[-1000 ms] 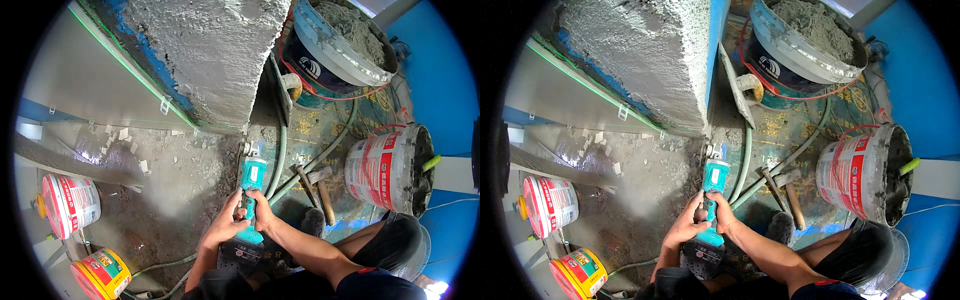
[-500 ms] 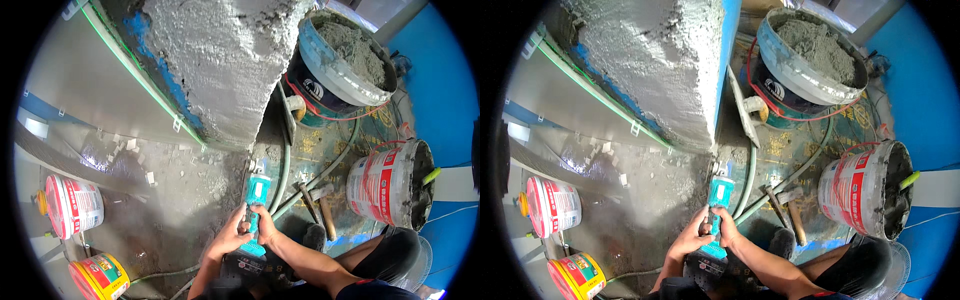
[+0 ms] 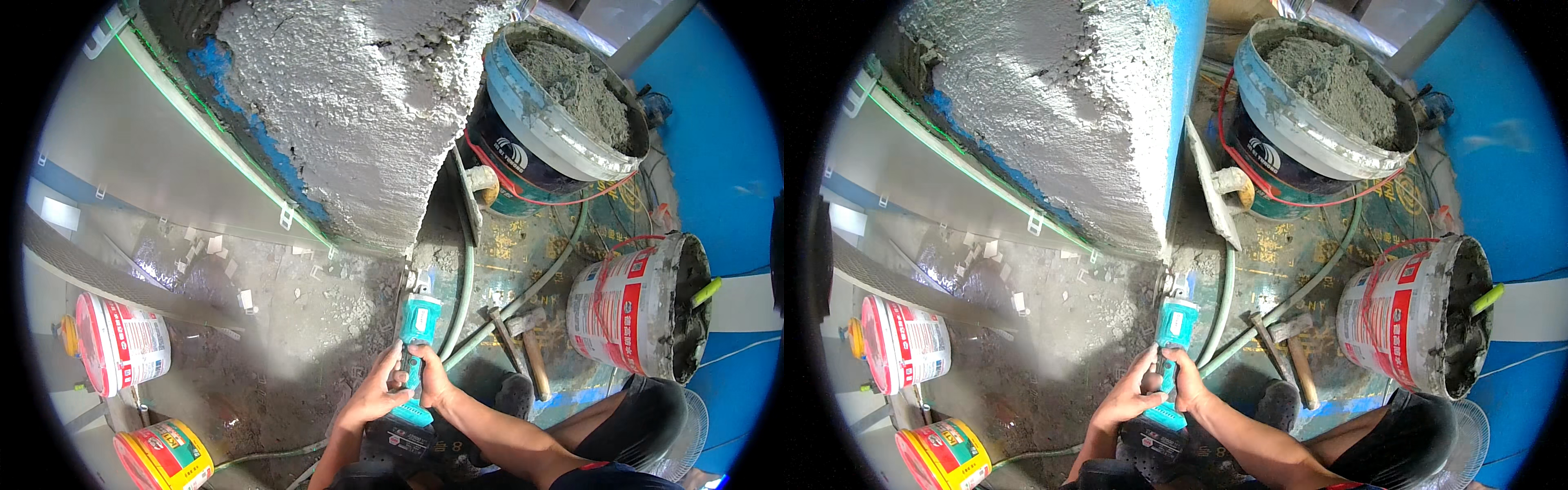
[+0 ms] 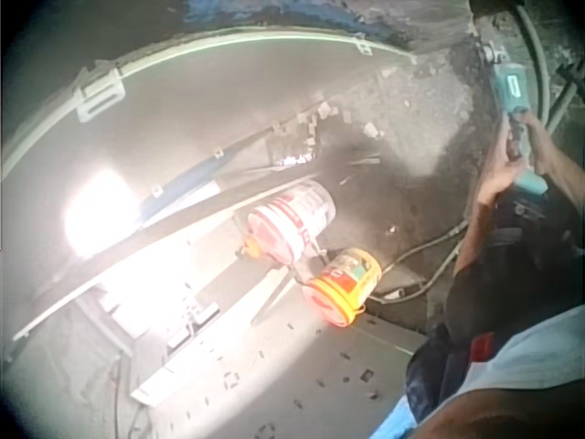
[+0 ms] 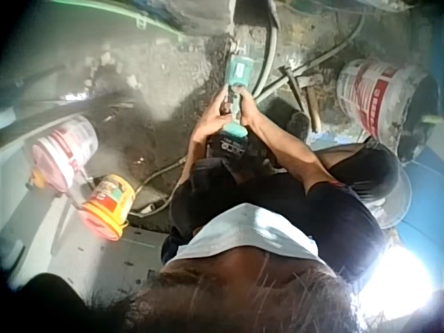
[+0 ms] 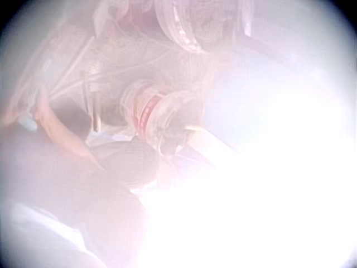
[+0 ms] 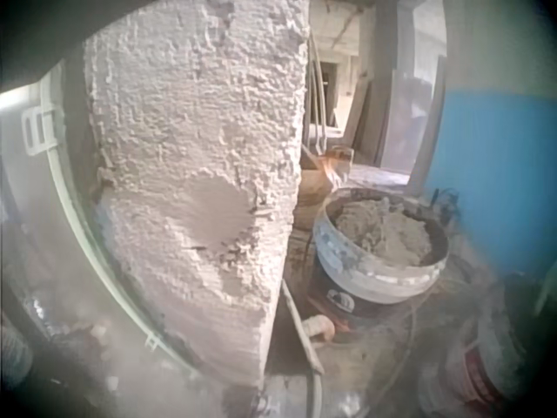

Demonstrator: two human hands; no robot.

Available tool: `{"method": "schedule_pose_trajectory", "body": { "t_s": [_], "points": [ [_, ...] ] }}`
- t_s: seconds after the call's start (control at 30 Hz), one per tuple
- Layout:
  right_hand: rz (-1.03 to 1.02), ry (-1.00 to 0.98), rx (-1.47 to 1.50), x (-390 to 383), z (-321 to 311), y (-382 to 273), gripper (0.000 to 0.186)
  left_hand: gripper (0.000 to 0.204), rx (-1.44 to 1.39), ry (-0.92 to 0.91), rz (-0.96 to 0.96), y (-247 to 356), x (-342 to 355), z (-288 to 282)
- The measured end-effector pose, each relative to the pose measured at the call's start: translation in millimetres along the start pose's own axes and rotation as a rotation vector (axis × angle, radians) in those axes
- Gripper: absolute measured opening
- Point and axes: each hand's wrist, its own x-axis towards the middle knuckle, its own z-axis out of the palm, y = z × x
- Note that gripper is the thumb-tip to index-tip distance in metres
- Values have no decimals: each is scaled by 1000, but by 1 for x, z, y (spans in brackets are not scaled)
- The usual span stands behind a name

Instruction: The person uses an angle grinder to cut a section of a concrete wall and then uses a hammer and chisel to remove the concrete from the cut area.

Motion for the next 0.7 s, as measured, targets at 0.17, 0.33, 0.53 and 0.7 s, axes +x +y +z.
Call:
{"method": "schedule_pose_trajectory", "body": {
  "t_s": [0.17, 0.33, 0.53, 0.7],
  "points": [
    [14, 22, 22, 0, 3, -2, 28, 92, 23, -9, -41, 5, 1, -1],
    [44, 18, 24, -2, 3, -3, 28, 93, 9, -13, -73, 13, 1, 0],
    [27, 27, 15, 0, 3, -3, 28, 93, -7, -14, -77, 11, 2, 0],
    [36, 42, 25, -1, 2, -4, 28, 92, -8, -17, -48, 5, 3, -1]
  ]
}}
